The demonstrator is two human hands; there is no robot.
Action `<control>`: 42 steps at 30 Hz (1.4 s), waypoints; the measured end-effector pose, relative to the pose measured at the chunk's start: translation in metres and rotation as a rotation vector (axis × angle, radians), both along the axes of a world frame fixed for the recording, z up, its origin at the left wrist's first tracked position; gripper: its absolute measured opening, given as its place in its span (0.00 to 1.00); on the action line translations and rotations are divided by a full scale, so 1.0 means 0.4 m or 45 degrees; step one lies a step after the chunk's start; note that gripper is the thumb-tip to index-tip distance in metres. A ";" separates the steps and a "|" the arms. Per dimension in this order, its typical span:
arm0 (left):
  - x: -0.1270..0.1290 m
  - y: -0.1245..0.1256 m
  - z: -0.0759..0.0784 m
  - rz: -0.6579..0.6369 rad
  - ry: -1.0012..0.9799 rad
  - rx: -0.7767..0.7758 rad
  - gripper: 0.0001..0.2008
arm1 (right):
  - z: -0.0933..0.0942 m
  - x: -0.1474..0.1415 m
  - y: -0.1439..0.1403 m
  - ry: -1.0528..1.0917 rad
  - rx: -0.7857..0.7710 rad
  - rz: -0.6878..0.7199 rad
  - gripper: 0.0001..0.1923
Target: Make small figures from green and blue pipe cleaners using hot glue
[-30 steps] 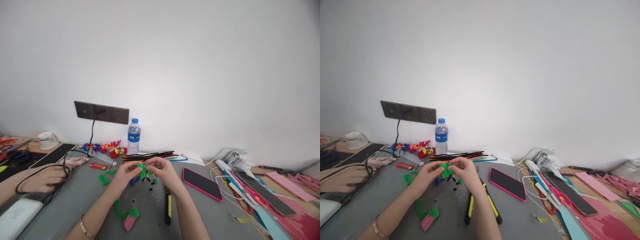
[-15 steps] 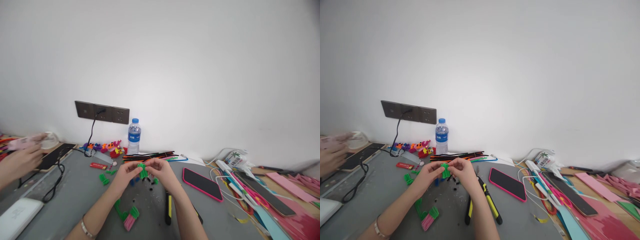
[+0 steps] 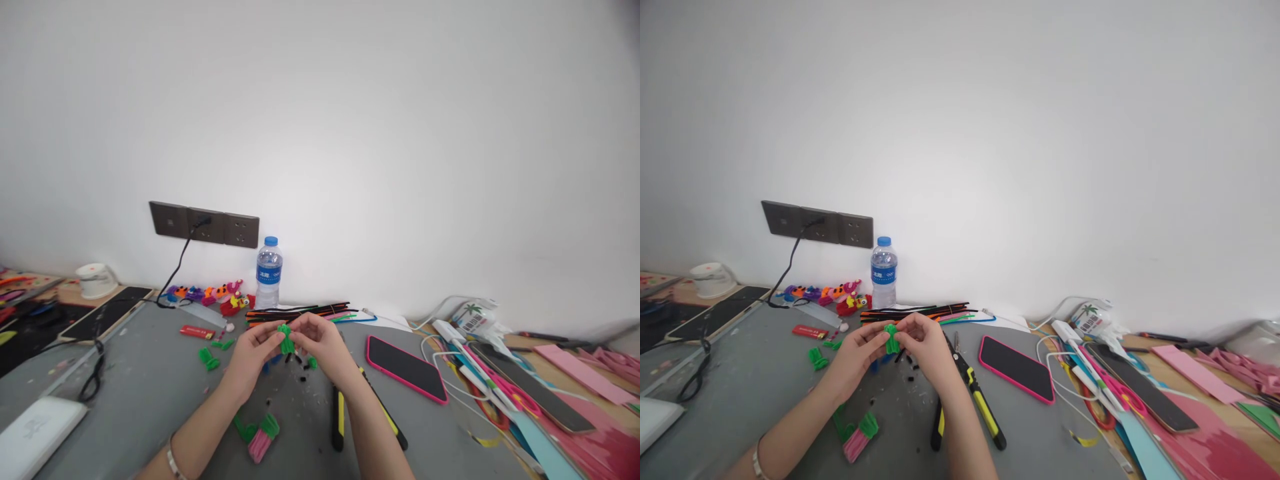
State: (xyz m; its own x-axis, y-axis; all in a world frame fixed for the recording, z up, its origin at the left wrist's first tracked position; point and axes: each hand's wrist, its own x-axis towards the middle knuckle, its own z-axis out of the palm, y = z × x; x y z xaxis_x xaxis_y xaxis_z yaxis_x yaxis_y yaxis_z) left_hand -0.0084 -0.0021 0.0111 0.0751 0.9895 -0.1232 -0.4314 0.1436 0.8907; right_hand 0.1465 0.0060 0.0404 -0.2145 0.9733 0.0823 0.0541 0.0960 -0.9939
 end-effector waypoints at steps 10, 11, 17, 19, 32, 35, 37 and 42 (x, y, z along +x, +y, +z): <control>0.003 -0.001 -0.002 0.008 -0.022 0.005 0.19 | 0.004 0.001 -0.007 -0.042 0.024 0.028 0.10; 0.005 -0.002 -0.003 0.009 -0.030 0.001 0.19 | 0.005 0.002 -0.008 -0.041 0.024 0.037 0.09; 0.018 -0.012 0.006 0.002 -0.090 -0.051 0.18 | 0.007 0.006 -0.012 -0.063 0.072 0.055 0.08; 0.019 -0.013 0.011 0.017 -0.097 -0.057 0.17 | 0.002 0.004 -0.010 -0.093 0.103 0.039 0.06; 0.004 -0.001 0.009 0.109 -0.133 -0.038 0.17 | -0.020 -0.018 0.005 -0.228 0.235 -0.136 0.05; 0.003 0.001 0.008 0.118 -0.161 -0.021 0.17 | -0.019 -0.025 0.000 -0.276 0.320 -0.141 0.03; 0.003 0.002 0.006 0.131 -0.163 -0.010 0.16 | -0.017 -0.030 -0.004 -0.300 0.381 -0.141 0.03; 0.002 0.003 0.002 0.131 -0.180 0.040 0.15 | -0.010 -0.039 -0.014 -0.315 0.426 -0.120 0.04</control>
